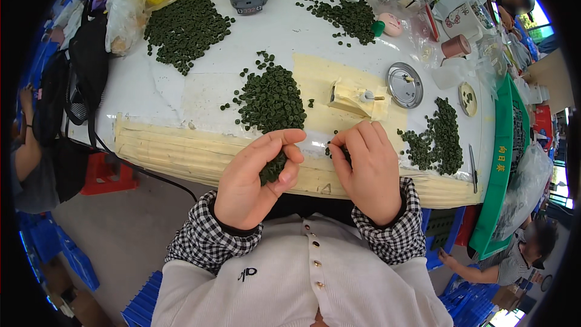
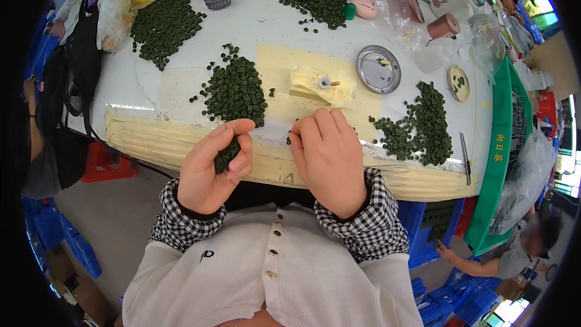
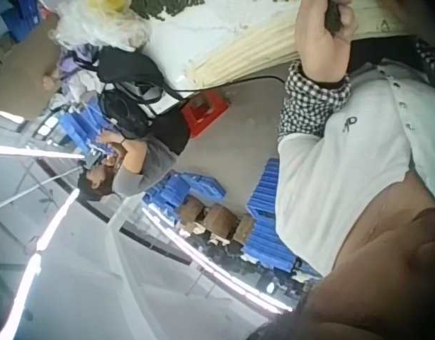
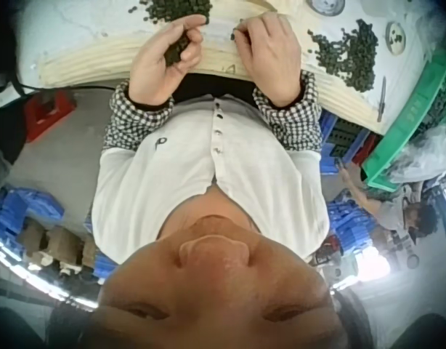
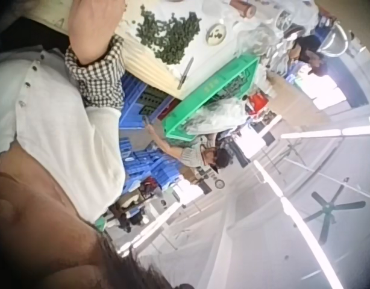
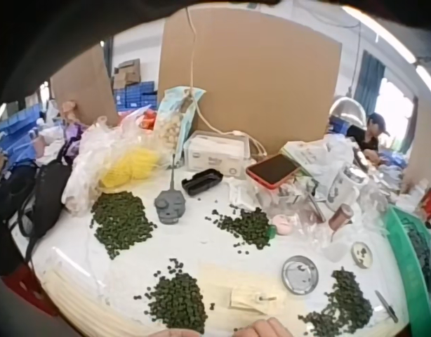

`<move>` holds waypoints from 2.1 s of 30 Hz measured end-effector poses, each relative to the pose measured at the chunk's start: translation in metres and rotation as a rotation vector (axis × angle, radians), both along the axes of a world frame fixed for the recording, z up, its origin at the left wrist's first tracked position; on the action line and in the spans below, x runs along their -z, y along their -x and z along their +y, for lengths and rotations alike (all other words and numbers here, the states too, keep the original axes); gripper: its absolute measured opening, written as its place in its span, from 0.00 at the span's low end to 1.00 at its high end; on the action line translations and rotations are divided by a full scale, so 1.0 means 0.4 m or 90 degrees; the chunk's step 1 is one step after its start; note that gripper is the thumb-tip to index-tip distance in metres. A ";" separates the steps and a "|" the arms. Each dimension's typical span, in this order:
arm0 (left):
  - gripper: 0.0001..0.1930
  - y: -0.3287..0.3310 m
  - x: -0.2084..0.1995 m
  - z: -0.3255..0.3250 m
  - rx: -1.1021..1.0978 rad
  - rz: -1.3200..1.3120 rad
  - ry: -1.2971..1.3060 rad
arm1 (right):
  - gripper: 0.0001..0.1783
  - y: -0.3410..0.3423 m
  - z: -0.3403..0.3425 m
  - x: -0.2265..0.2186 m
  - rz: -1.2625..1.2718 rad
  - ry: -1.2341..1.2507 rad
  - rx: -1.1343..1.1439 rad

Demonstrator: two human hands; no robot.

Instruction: Assembling small plastic toy components by hand at a factory workbench.

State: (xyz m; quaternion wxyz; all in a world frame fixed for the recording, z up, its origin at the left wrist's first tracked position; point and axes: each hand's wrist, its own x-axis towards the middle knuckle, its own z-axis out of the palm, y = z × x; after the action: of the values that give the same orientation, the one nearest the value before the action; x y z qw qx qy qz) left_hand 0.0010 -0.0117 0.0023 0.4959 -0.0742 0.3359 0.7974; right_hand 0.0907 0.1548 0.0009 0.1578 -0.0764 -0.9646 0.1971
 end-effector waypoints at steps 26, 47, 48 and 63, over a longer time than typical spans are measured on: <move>0.12 -0.013 0.028 0.007 0.081 0.094 -0.024 | 0.06 -0.041 0.007 0.001 0.089 0.229 0.045; 0.09 -0.015 0.027 0.006 0.068 0.073 -0.007 | 0.06 -0.056 0.014 -0.001 0.052 0.549 0.056; 0.09 -0.015 0.025 0.008 0.068 0.074 0.000 | 0.06 -0.058 0.014 -0.002 0.041 0.591 0.061; 0.10 -0.038 0.018 0.050 0.067 0.173 0.071 | 0.05 -0.049 -0.006 -0.015 0.078 0.635 0.003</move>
State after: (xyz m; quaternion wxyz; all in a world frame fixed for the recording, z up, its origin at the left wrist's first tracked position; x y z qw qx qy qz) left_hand 0.0162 0.0083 -0.0048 0.4822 0.0247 0.4471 0.7530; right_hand 0.1103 0.1523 0.0070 0.1586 -0.1331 -0.7418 0.6379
